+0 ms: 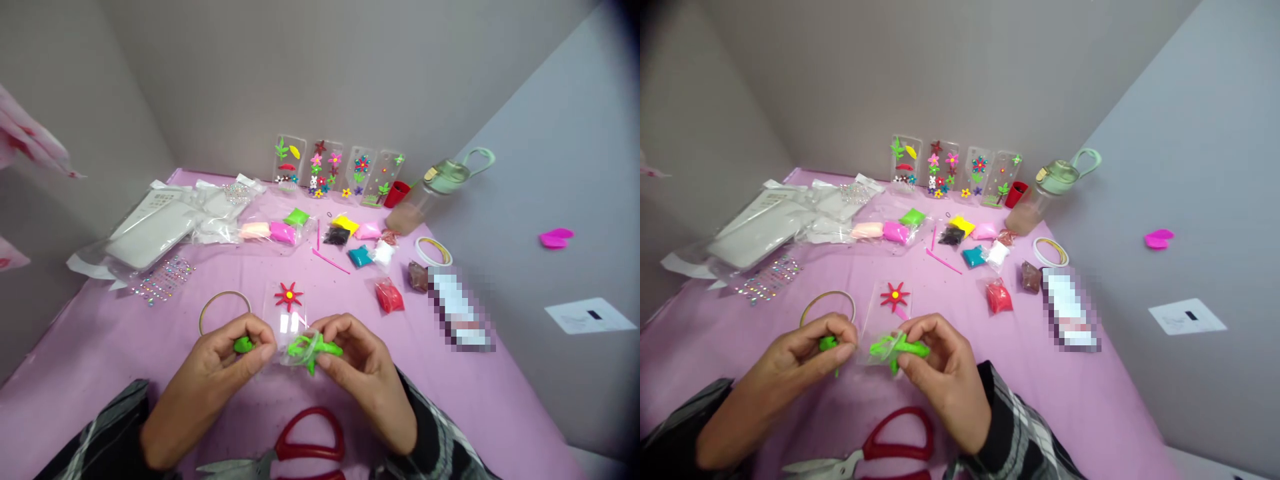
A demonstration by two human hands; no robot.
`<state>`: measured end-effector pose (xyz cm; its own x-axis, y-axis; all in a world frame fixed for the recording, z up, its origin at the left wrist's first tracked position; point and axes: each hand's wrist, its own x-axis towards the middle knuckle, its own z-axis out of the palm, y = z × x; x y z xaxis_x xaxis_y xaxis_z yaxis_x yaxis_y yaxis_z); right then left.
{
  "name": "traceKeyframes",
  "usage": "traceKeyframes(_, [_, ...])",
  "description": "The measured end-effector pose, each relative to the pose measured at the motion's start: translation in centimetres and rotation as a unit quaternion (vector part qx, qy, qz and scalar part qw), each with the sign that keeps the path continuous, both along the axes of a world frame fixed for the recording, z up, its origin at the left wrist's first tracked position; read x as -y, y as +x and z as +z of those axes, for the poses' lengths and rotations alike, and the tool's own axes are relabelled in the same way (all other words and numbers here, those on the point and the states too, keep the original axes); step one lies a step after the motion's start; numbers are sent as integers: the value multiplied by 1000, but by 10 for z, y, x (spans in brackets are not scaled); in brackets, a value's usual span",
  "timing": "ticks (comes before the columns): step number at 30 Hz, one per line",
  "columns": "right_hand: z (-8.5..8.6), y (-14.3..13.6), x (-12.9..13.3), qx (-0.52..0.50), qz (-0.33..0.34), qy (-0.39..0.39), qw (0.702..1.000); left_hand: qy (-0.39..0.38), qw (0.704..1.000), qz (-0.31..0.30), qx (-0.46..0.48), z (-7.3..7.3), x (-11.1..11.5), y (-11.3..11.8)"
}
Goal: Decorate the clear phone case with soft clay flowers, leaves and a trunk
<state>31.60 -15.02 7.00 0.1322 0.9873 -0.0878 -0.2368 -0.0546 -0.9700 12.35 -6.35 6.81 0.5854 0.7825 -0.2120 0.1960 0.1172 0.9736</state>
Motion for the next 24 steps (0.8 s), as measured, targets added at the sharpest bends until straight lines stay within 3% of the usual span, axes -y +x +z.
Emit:
traceKeyframes(7, [-5, 3, -2, -45, 4, -11, 999, -180, 974, 37, 132, -4, 3, 0])
traceKeyframes(10, [-5, 2, -2, -51, 5, -14, 999, -221, 961, 31, 165, -3, 5, 4])
traceKeyframes(17, [-1, 0, -2, -68, 0, -27, 997, -252, 947, 27, 196, -4, 9, 4])
traceKeyframes(24, [0, 1, -2, -70, 2, -23, 997, -208, 957, 17, 200, -3, 9, 9])
